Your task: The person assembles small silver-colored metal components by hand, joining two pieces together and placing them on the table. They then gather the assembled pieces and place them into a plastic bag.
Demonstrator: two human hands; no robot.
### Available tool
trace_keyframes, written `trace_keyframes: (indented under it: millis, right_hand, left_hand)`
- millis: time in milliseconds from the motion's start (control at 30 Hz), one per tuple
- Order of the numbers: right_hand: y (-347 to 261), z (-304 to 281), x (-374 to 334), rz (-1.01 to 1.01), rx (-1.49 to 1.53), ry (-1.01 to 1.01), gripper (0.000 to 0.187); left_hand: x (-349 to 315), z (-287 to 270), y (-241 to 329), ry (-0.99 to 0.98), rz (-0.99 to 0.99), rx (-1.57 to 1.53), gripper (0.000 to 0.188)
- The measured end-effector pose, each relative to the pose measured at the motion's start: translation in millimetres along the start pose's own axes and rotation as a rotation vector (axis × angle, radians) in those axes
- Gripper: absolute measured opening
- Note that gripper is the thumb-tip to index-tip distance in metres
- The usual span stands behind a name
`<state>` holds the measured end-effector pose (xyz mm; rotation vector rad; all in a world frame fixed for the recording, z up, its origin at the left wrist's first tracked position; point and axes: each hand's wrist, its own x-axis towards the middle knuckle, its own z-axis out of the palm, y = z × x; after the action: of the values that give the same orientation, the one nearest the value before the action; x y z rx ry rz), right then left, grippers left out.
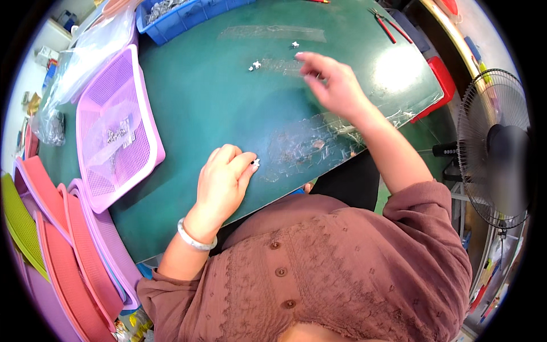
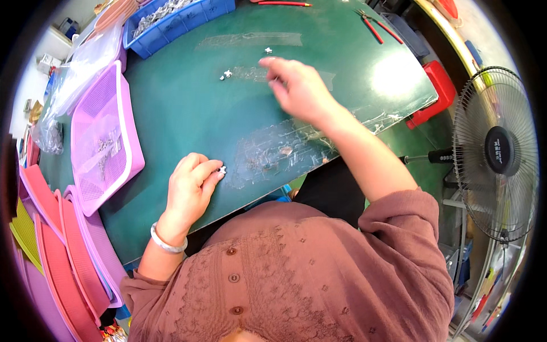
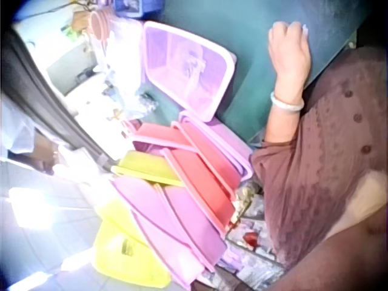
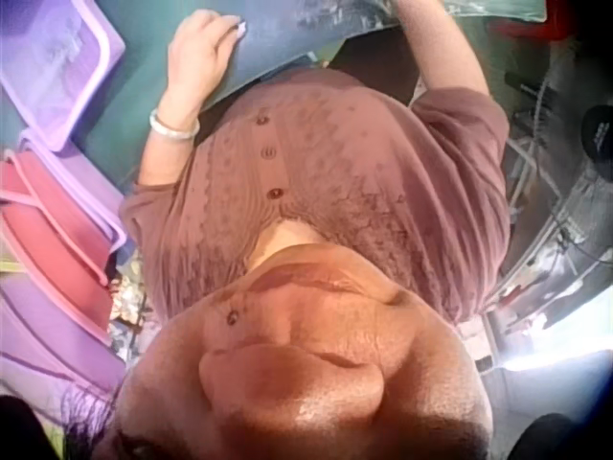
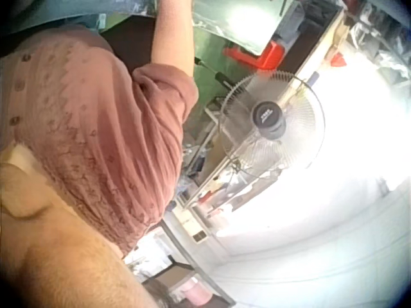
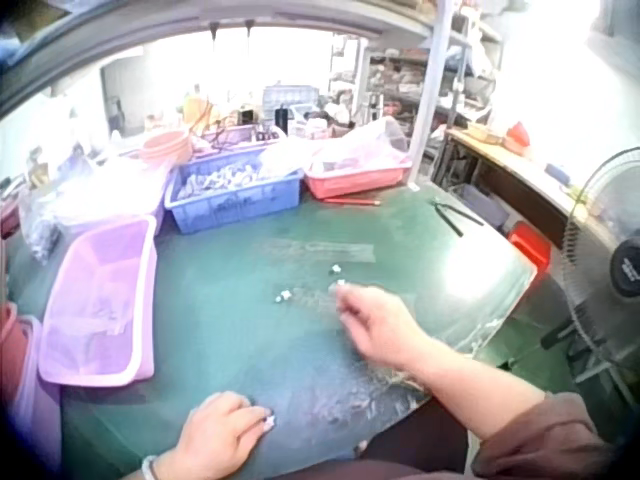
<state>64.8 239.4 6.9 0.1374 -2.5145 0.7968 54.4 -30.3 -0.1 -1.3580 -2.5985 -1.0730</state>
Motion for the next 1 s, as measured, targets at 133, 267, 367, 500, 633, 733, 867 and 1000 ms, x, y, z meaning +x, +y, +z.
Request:
trace_keyframes:
  millis: [133, 267, 367, 500, 633, 733, 867, 1000]
  right_hand:
    - [40, -11, 24, 0.170, -0.043, -0.061, 0.053]
    - [56, -6, 41, 0.125, -0.086, -0.140, 0.062]
    - [61, 4, 49, 0.058, -0.093, -0.193, 0.060]
    - [61, 15, 53, 0.022, -0.065, -0.205, 0.054]
    - [56, 19, 52, -0.014, 0.008, -0.220, 0.051]
    - [42, 14, 48, -0.013, 0.019, -0.298, 0.045]
    - [32, 19, 41, -0.082, 0.072, -0.317, 0.043]
    - [2, 20, 31, -0.009, 0.202, -0.437, 0.044]
  left_hand:
    - [3, -5, -1, -0.052, -0.006, -0.050, 0.023]
    - [23, -13, -3, -0.058, -0.053, 0.005, 0.026]
    - [60, -7, -5, -0.052, -0.143, 0.039, 0.027]
    - [114, 20, -16, 0.035, -0.223, 0.206, 0.031]
    - [145, 39, -32, 0.074, -0.277, 0.285, 0.030]
    - [153, 43, -41, 0.046, -0.244, 0.225, 0.019]
    - [141, 41, -46, 0.024, -0.137, 0.169, 0.014]
    - [106, 26, -34, -0.038, -0.078, 0.171, 0.013]
